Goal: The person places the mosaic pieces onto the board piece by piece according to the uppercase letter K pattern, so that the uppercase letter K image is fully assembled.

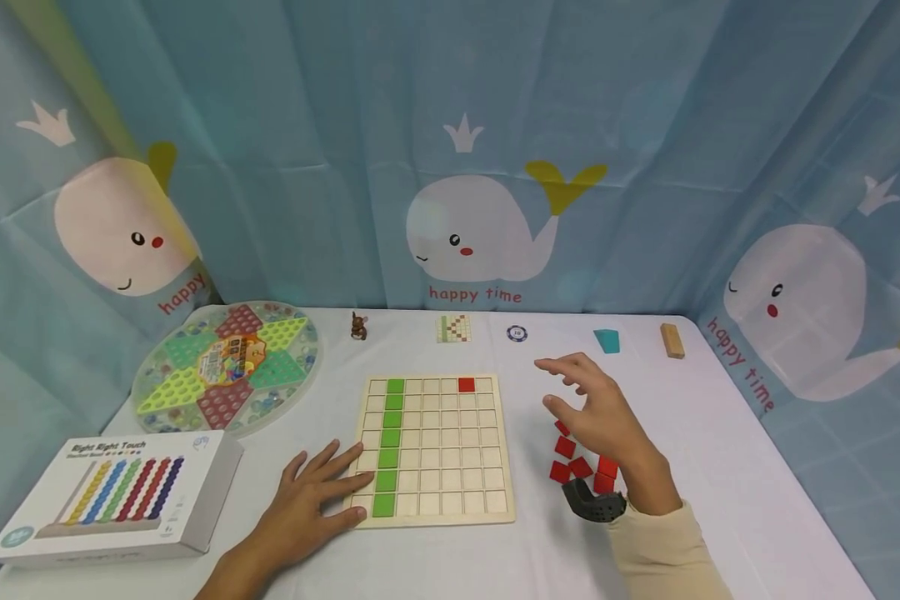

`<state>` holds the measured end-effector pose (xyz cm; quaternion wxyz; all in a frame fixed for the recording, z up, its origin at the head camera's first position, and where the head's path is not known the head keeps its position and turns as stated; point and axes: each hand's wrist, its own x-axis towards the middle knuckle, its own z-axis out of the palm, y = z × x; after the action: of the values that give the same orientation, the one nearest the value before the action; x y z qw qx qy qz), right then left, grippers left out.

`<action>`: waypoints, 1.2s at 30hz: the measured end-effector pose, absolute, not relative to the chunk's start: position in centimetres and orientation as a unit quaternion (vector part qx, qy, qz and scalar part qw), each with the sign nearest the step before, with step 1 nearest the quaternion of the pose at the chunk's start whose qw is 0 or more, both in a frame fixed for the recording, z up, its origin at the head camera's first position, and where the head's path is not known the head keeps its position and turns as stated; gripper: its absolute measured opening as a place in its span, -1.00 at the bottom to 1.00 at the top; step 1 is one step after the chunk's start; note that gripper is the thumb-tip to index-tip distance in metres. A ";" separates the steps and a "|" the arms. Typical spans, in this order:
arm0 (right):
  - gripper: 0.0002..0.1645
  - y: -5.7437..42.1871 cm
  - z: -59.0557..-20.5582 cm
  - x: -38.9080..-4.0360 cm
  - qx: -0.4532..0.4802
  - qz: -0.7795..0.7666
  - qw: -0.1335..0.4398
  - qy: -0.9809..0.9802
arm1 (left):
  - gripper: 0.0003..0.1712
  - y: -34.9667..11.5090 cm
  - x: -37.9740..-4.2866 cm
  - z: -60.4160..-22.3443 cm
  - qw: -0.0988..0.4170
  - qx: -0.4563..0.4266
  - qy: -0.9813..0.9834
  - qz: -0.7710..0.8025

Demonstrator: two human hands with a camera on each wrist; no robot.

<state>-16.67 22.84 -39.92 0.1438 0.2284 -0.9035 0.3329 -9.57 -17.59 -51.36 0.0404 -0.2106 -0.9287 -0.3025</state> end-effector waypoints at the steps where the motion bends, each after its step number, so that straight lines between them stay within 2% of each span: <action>1: -0.39 23.2 -40.1 -16.6 0.223 0.330 0.141 -0.906 | -0.44 -17.6 -9.6 -51.4 0.040 -0.210 -0.929 -0.302; 9: -0.42 26.0 -42.5 -16.7 0.198 0.336 0.106 -0.915 | -0.45 -17.5 -9.7 -51.4 0.037 -0.209 -0.930 -0.301; 23: -0.45 29.3 -47.9 -17.3 0.137 0.369 0.003 -0.919 | -0.44 -17.5 -9.6 -51.4 0.030 -0.201 -0.931 -0.303; 36: -0.52 29.2 -49.2 -17.7 0.146 0.305 0.003 -0.941 | -0.44 -17.4 -9.6 -51.4 0.034 -0.209 -0.929 -0.303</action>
<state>-17.71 29.16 -49.15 0.0032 0.1461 -0.9411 0.3050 -9.63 -17.43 -51.37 0.0340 -0.2091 -0.9290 -0.3033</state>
